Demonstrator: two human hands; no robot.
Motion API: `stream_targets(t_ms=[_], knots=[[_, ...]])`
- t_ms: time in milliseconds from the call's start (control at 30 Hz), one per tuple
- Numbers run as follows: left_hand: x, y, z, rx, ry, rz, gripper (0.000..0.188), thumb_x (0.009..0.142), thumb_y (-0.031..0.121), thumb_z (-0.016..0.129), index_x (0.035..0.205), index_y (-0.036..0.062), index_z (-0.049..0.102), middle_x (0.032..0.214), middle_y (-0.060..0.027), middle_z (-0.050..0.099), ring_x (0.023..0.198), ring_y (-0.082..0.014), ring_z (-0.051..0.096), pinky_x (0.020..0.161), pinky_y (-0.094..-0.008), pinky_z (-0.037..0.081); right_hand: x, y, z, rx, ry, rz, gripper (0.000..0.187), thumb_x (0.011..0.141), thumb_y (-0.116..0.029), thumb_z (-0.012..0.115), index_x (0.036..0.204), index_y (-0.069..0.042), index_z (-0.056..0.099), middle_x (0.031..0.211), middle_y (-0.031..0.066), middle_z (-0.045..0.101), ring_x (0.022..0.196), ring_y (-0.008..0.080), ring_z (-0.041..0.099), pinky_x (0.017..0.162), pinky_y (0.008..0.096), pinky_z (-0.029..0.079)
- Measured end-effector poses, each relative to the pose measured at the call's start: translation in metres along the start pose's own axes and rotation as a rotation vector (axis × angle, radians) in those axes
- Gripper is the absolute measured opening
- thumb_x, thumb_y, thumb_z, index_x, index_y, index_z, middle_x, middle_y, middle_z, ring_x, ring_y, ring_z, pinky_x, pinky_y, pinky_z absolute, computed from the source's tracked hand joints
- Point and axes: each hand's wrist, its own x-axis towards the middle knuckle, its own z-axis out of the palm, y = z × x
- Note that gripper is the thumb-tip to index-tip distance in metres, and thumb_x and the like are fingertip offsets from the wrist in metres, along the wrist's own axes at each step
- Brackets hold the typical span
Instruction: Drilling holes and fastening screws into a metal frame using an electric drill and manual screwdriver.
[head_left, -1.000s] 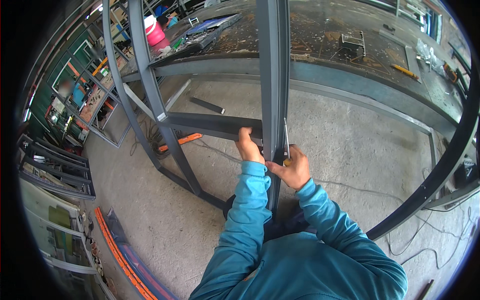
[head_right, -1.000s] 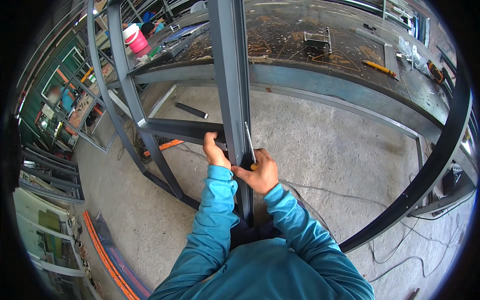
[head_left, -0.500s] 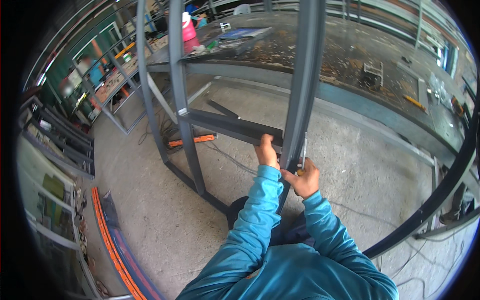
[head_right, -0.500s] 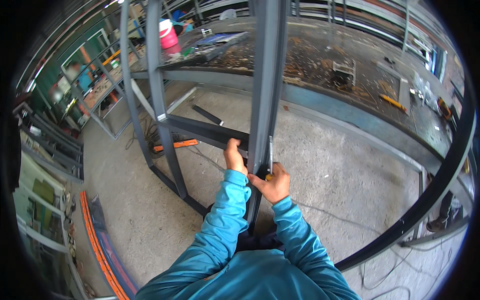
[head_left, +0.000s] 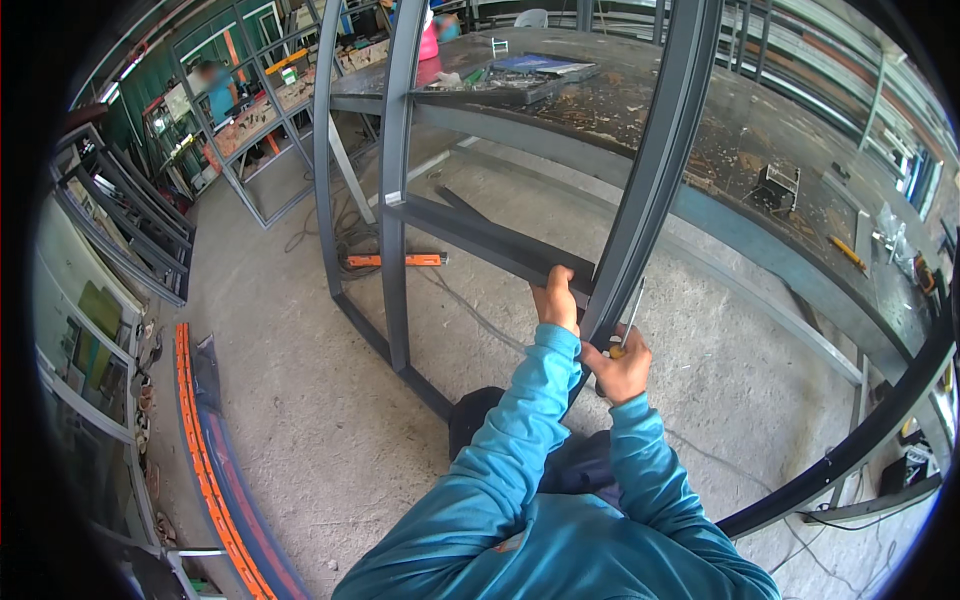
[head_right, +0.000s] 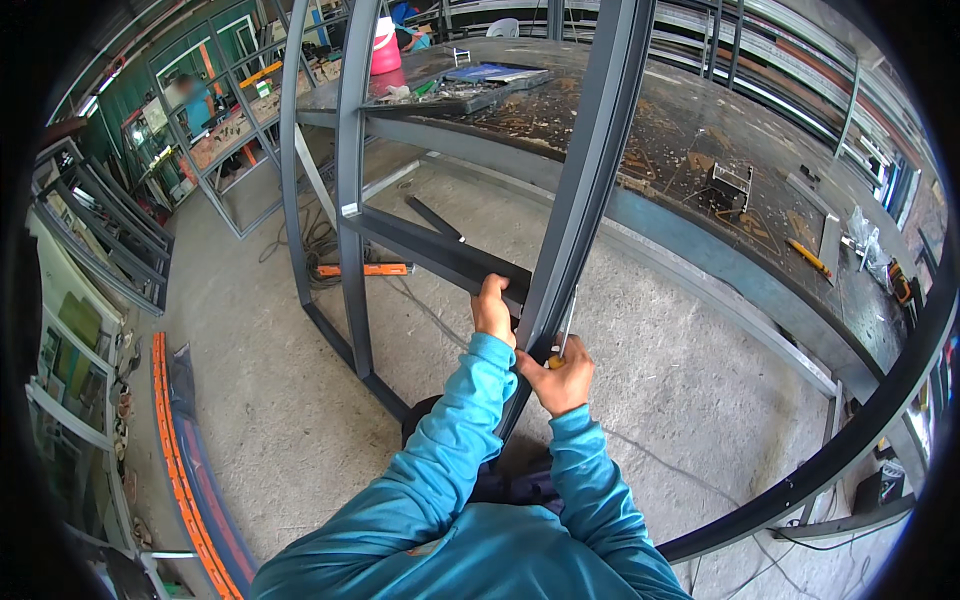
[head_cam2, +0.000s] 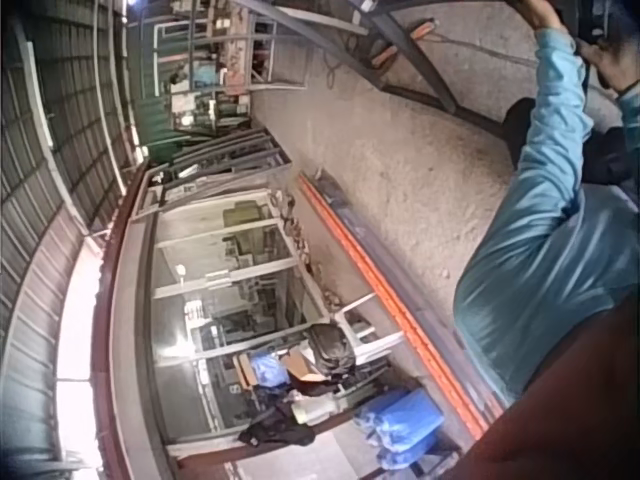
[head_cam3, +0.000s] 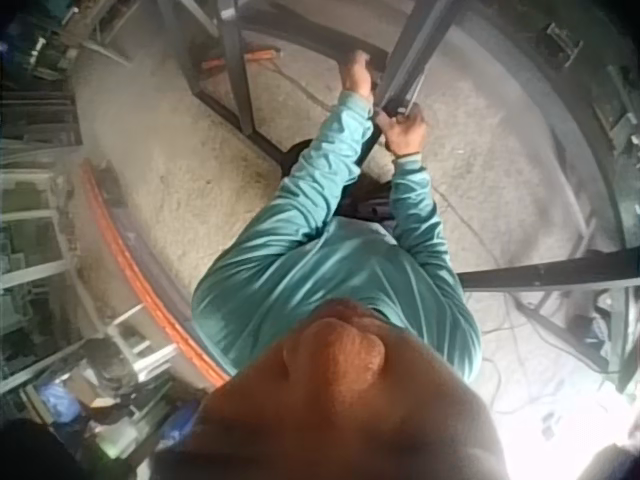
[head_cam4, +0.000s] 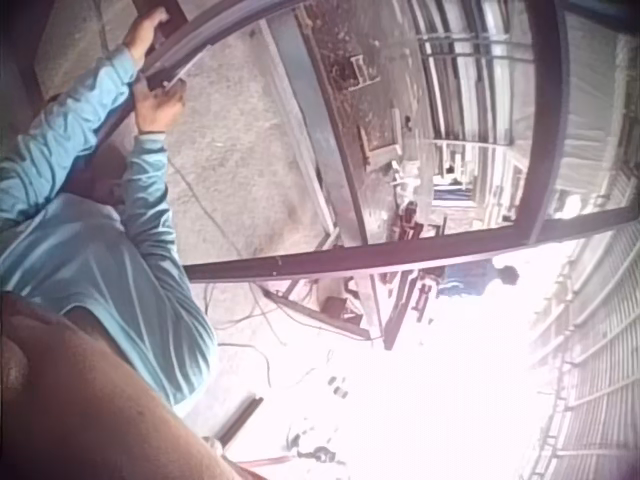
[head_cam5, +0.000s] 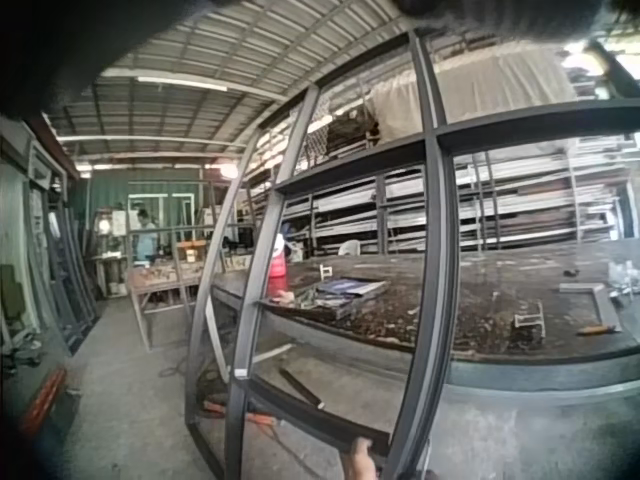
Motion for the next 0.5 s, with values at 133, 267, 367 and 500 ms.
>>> stream_targets(t_ms=[133,267,367,500], knots=[[-0.004,0.001,-0.003,-0.088,-0.032,0.049,0.033,0.077,0.019,0.062,0.103,-0.0007,0.058,0.091,-0.0097,0.060,0.081,-0.0232,0.060,0.074,-0.0359,0.052,0.001,0.002,0.001,0.082,-0.017,-0.009,0.048,0.059,-0.030,0.090,0.081,0.004,0.063,0.072,0.0107,0.059,0.062,0.0217,0.058,0.059,0.0360,0.048],[-0.002,0.003,-0.008,-0.047,-0.081,-0.030,0.029,0.077,0.018,0.062,0.100,0.0007,0.059,0.088,-0.0078,0.060,0.077,-0.0219,0.060,0.072,-0.0351,0.051,0.003,0.005,-0.003,0.077,-0.097,-0.017,0.050,0.063,-0.022,0.089,0.095,0.007,0.063,0.078,0.0087,0.068,0.069,0.0115,0.061,0.061,0.0280,0.051],[-0.004,0.006,-0.009,-0.043,-0.114,-0.025,0.034,0.077,0.015,0.061,0.107,0.0008,0.054,0.094,-0.0078,0.059,0.083,-0.0209,0.058,0.076,-0.0341,0.049,0.004,-0.002,-0.008,0.021,-0.097,-0.029,0.052,0.062,-0.023,0.090,0.094,0.007,0.063,0.079,0.0086,0.067,0.068,0.0114,0.061,0.060,0.0279,0.051],[-0.001,0.009,-0.012,-0.052,-0.158,-0.088,0.043,0.076,0.011,0.061,0.117,0.0005,0.050,0.100,-0.0086,0.057,0.089,-0.0207,0.055,0.080,-0.0331,0.047,0.005,-0.019,-0.011,0.008,-0.064,-0.024,0.047,0.059,-0.031,0.090,0.081,0.004,0.067,0.077,0.0119,0.064,0.067,0.0247,0.063,0.064,0.0363,0.051]])
